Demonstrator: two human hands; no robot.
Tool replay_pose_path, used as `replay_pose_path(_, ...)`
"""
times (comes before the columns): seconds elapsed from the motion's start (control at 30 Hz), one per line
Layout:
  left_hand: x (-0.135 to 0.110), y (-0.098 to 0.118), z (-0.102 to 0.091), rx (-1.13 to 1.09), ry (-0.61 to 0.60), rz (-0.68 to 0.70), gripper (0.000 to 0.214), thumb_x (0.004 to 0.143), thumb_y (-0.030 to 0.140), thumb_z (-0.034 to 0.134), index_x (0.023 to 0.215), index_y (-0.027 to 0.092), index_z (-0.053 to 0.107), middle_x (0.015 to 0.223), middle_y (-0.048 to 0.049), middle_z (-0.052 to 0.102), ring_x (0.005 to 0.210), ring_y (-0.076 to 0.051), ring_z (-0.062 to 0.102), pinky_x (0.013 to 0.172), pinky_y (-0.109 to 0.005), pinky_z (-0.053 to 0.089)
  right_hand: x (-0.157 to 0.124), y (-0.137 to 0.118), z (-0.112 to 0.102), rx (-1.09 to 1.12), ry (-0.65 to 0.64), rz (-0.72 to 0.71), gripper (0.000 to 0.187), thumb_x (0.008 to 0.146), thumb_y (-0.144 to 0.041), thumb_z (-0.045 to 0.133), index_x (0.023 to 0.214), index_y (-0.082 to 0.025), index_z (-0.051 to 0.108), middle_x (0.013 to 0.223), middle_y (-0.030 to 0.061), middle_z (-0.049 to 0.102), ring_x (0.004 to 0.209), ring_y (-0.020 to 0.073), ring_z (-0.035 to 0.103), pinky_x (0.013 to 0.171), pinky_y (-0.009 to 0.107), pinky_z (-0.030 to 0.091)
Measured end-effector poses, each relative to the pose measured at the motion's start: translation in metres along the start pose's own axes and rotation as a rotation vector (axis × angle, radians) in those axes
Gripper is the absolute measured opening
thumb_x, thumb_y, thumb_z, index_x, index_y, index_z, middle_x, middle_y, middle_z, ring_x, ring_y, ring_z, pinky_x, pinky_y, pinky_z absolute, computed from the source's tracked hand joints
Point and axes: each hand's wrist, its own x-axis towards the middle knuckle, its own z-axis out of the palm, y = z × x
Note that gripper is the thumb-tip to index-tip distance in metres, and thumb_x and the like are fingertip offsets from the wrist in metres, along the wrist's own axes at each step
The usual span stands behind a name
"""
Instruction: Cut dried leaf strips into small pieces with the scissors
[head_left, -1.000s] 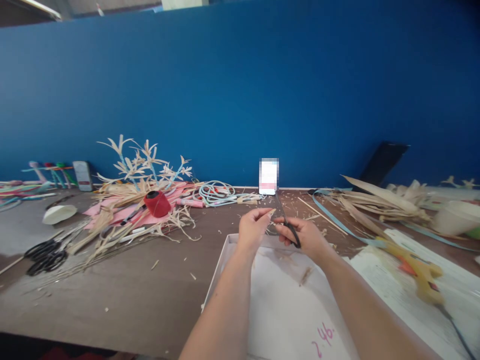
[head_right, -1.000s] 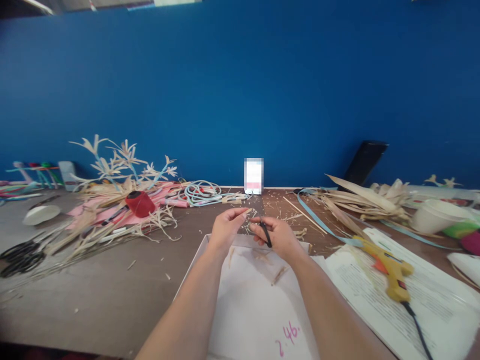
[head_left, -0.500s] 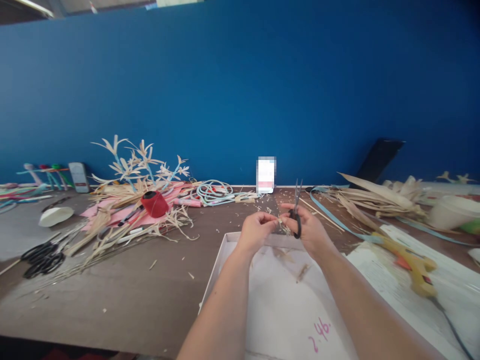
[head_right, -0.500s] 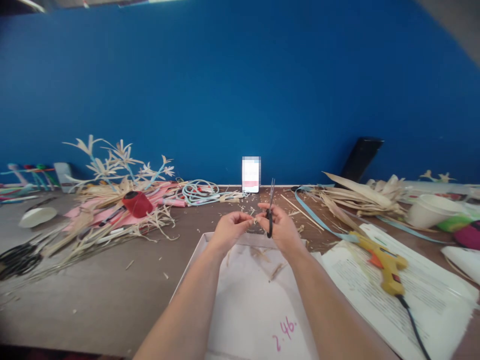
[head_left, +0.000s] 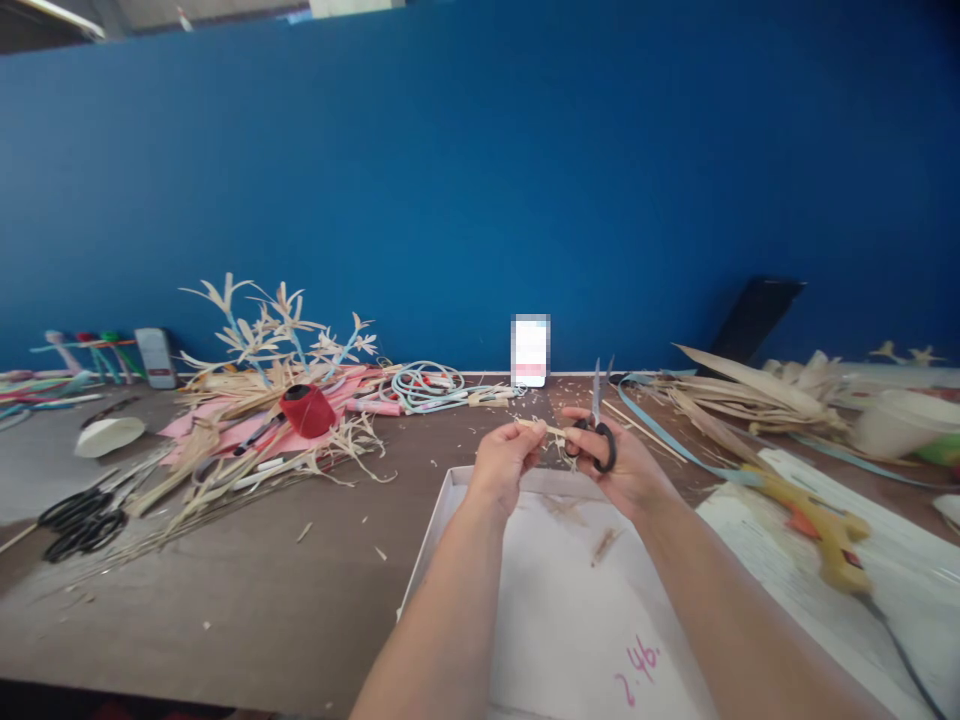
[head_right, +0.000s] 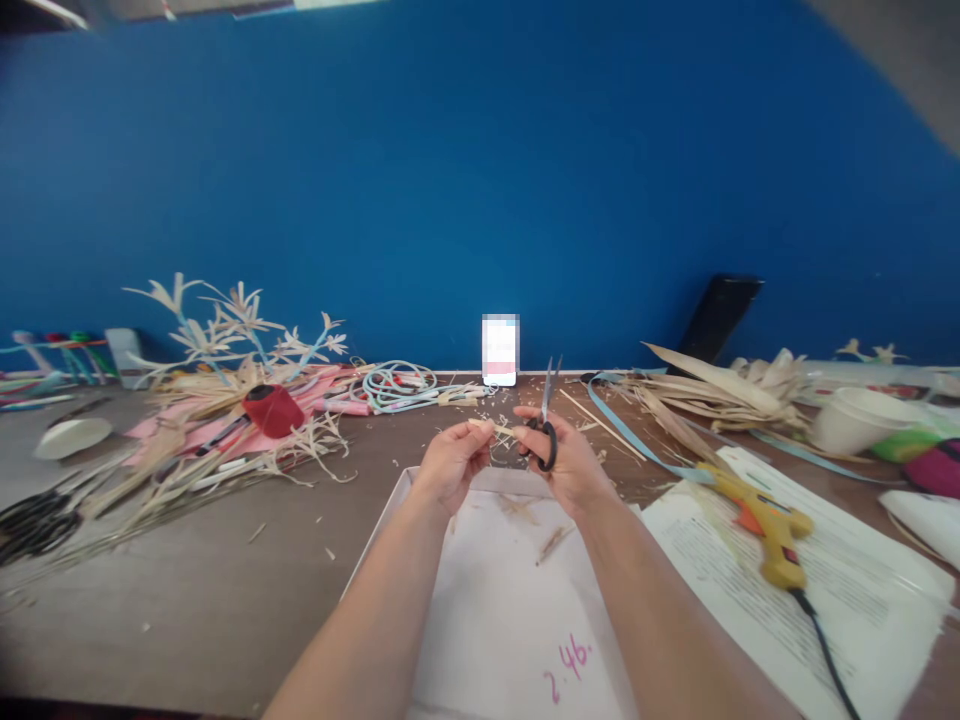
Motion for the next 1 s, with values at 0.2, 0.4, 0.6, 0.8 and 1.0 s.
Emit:
replay_pose_path(0.2, 0.0, -0.004, 0.004, 0.009, 0.107, -0.048, 0.037, 0.051, 0.043, 0.075, 0.069, 0.013, 0.063, 0.064, -0.0005, 0.057, 0.053, -0.004, 0.047, 0.051, -0.016, 0.036, 0.0, 0.005, 0.003, 0.008, 0.038, 0.007, 0.04, 0.064, -0.028, 0.072, 0.101, -0.019, 0.059, 0.063, -0.0012, 0.051, 0.061, 0.0107, 0.048, 0.039, 0.017, 0.023)
replay_pose_path(0.4, 0.004, -0.002, 0.002, -0.042, 0.158, 0.054, 0.034, 0.055, 0.04, 0.073, 0.075, 0.013, 0.066, 0.065, -0.0011, 0.059, 0.056, -0.006, 0.05, 0.05, -0.015, 0.036, -0.005, 0.004, 0.01, -0.275, -0.014, -0.024, 0.041, 0.063, -0.03, 0.071, 0.101, -0.019, 0.06, 0.066, -0.0009, 0.059, 0.063, 0.0122, 0.052, 0.052, 0.022, 0.037)
replay_pose_path(0.6, 0.005, 0.006, -0.004, 0.027, 0.289, 0.223, 0.033, 0.06, 0.04, 0.068, 0.081, 0.014, 0.068, 0.065, -0.0006, 0.059, 0.059, -0.007, 0.05, 0.049, -0.016, 0.036, -0.012, 0.0, 0.015, -0.504, -0.25, 0.117, 0.046, 0.069, -0.042, 0.064, 0.107, -0.016, 0.059, 0.07, 0.0023, 0.064, 0.06, 0.0126, 0.052, 0.056, 0.025, 0.04)
replay_pose_path(0.8, 0.006, 0.009, -0.005, 0.023, 0.325, 0.237, 0.031, 0.058, 0.039, 0.069, 0.072, 0.013, 0.062, 0.061, 0.0001, 0.058, 0.056, -0.007, 0.05, 0.049, -0.017, 0.035, -0.012, 0.001, 0.013, -0.581, -0.381, 0.13, 0.049, 0.072, -0.043, 0.061, 0.113, -0.016, 0.058, 0.07, 0.0033, 0.064, 0.057, 0.0123, 0.051, 0.051, 0.024, 0.037)
replay_pose_path(1.0, 0.007, 0.008, -0.006, 0.075, 0.354, 0.279, 0.031, 0.06, 0.041, 0.068, 0.071, 0.013, 0.059, 0.062, 0.0009, 0.056, 0.054, -0.007, 0.048, 0.048, -0.017, 0.035, -0.014, 0.0, 0.015, -0.598, -0.426, 0.119, 0.05, 0.074, -0.046, 0.059, 0.114, -0.014, 0.058, 0.068, 0.0039, 0.064, 0.056, 0.0125, 0.052, 0.052, 0.024, 0.038)
